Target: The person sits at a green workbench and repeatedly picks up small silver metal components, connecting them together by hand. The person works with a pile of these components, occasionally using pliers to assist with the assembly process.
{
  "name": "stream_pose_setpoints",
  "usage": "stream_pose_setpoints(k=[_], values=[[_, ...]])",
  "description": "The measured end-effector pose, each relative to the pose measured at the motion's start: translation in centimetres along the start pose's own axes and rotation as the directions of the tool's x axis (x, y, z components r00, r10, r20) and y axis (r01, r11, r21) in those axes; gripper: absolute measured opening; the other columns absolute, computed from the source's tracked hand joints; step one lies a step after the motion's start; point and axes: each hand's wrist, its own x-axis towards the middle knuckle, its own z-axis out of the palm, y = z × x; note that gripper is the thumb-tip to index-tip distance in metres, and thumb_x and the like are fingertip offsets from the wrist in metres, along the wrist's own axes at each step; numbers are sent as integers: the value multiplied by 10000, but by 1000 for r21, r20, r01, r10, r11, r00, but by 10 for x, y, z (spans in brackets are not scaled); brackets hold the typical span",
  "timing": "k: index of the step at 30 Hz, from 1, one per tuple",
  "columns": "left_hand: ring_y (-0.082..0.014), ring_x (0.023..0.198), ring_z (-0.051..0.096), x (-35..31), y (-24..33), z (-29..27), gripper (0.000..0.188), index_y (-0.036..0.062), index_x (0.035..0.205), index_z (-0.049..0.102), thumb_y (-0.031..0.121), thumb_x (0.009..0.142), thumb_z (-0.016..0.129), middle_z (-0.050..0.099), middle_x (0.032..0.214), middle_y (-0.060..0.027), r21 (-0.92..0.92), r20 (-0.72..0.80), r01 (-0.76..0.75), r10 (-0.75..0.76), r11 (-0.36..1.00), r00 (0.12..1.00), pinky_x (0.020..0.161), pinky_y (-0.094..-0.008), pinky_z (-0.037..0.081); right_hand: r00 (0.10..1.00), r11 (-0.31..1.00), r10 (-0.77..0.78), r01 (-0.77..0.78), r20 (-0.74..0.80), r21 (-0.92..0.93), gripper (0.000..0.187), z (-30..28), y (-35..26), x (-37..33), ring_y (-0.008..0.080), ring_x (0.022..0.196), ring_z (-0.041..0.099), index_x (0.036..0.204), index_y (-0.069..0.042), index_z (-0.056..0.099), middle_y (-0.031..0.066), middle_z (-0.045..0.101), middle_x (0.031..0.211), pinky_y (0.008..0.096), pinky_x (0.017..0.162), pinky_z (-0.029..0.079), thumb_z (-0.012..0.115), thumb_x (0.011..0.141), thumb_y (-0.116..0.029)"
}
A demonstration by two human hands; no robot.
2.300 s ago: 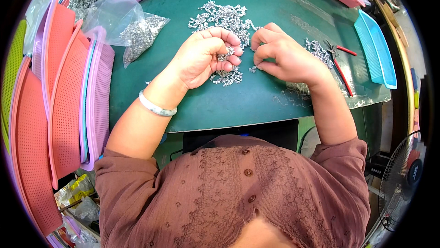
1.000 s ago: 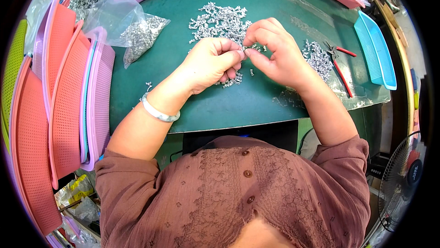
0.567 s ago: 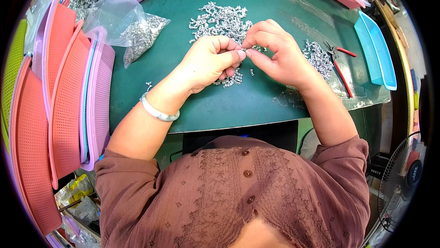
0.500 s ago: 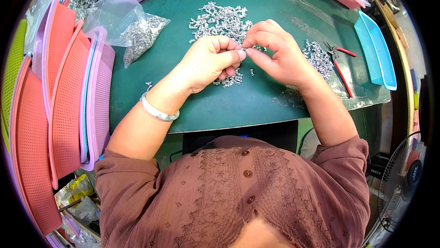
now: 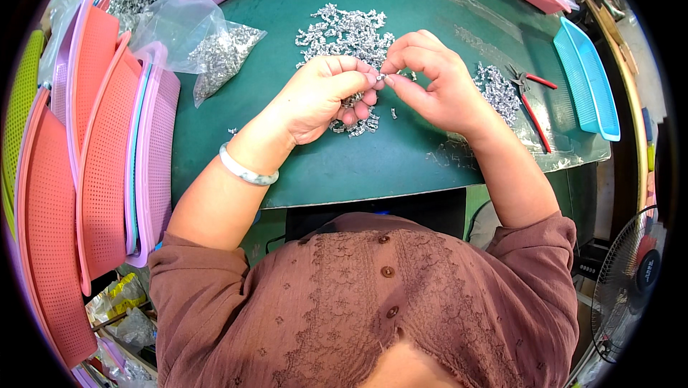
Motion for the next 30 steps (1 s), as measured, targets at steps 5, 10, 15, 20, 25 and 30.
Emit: stream_pose_setpoints(k=[5, 10, 15, 20, 25, 30], values=[[-73, 561, 528, 1, -2, -2, 119, 40, 870, 589, 135, 867, 517, 579, 717, -34, -17, 17, -4, 5, 1000, 1000, 443, -176, 398, 1000, 1000, 5, -5, 8, 13, 77, 0, -1, 0, 243, 788, 516, 766, -51, 584, 54, 575, 809, 331, 695, 434, 617, 698, -40], [-71, 559, 529, 1, -2, -1, 94, 49, 862, 574, 137, 864, 541, 582, 721, -27, -17, 4, -7, 7, 1000, 1000, 444, -177, 400, 1000, 1000, -8, 7, 15, 20, 97, -1, -2, 1, 245, 803, 519, 770, -52, 583, 57, 573, 813, 331, 709, 435, 622, 685, -27], [-70, 557, 533, 1, -2, -1, 81, 51, 868, 571, 130, 857, 557, 582, 724, -24, -13, -13, -4, 4, 1000, 1000, 445, -176, 401, 1000, 1000, -19, 18, 21, 23, 114, -2, -2, 1, 252, 808, 520, 780, -53, 579, 63, 572, 812, 335, 714, 436, 625, 679, -22], [-72, 561, 531, 1, -2, -2, 85, 49, 880, 569, 130, 856, 557, 577, 732, -24, -12, -2, -20, 20, 1000, 1000, 455, -179, 404, 999, 999, -33, 32, 29, 33, 125, -2, -1, 2, 263, 815, 524, 788, -55, 579, 68, 574, 822, 338, 715, 437, 625, 678, -16], [-104, 593, 538, 2, 0, -1, 75, 36, 876, 558, 77, 833, 512, 573, 746, -43, -53, -37, -26, 24, 998, 999, 495, -203, 428, 974, 1000, -17, 21, 226, -16, 124, -10, 6, -4, 271, 828, 518, 775, -59, 600, 69, 556, 786, 350, 728, 430, 624, 661, -14], [-151, 627, 549, 3, 3, -7, 145, -1, 900, 531, 45, 804, 432, 568, 789, -87, -175, 32, -18, 24, 984, 999, 525, -238, 464, 906, 994, -91, 109, 413, -22, 135, -12, 4, -4, 261, 796, 497, 767, -40, 600, 67, 517, 782, 336, 721, 417, 630, 642, 4]])
